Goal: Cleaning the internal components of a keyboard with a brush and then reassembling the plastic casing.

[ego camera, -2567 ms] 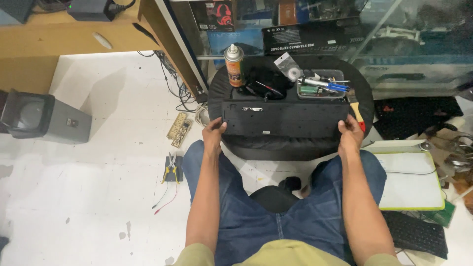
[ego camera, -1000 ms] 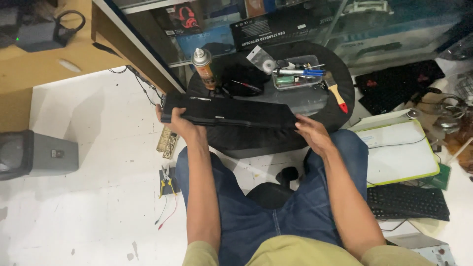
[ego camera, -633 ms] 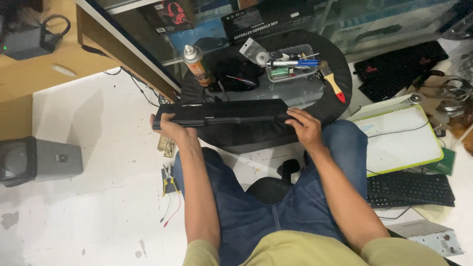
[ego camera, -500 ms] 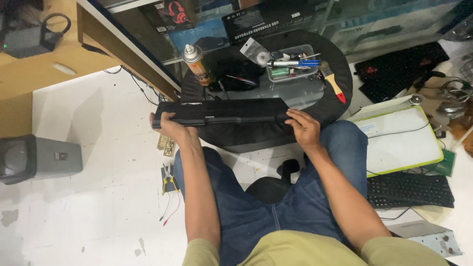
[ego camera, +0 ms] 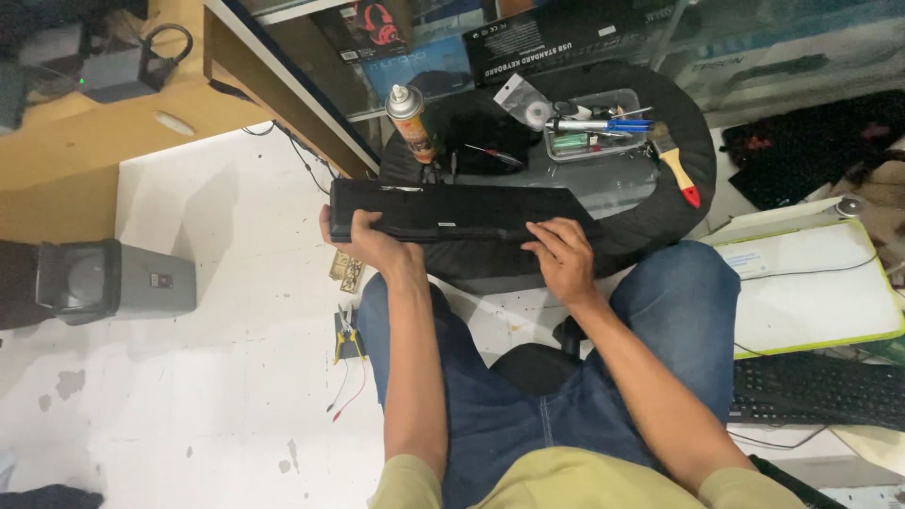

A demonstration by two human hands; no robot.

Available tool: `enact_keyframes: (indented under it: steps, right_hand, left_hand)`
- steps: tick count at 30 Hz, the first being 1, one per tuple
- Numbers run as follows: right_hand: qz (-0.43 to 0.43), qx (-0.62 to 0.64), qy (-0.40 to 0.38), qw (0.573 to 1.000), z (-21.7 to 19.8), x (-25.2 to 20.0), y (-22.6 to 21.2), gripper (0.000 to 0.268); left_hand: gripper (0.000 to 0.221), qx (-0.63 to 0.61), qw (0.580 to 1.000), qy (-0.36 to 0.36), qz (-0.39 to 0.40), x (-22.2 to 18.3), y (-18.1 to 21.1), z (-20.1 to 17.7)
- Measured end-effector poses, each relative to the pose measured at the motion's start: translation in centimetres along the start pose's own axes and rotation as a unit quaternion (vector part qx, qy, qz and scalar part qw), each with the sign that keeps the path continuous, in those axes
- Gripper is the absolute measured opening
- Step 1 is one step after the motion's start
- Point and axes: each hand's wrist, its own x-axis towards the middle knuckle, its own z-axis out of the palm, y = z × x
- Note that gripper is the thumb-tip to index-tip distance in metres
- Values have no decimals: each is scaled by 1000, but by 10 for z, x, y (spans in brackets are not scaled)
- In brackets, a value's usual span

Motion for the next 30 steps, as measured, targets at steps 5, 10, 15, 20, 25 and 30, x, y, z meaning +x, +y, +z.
enact_keyframes:
  steps: [5,10,15,20,25,30]
  right_hand:
    - [33,16,9,999,-6,10,-9,29]
    - [50,0,-61,997,-12,35,-33,36]
    - [-4,25,-50,998,15,50,-78,51]
    - [40,75,17,996,15,50,-87,39]
    - [46,128,38,990,-6,65,-80,32]
    - [68,155,27,985,-23,62,-64,32]
  left_hand:
    - [58,1,1000,-18,12,-4,0,-1]
    - [63,3,999,-19,44,-3,-5,-3]
    - [68,-2,999,-18,32,-37,-9,-1]
    - [65,19,979,-158,124,-24,-36,-30]
    - [57,77,865,-363,337,17,-10,-26]
    - [58,139,643,-670,344,46,41,-5]
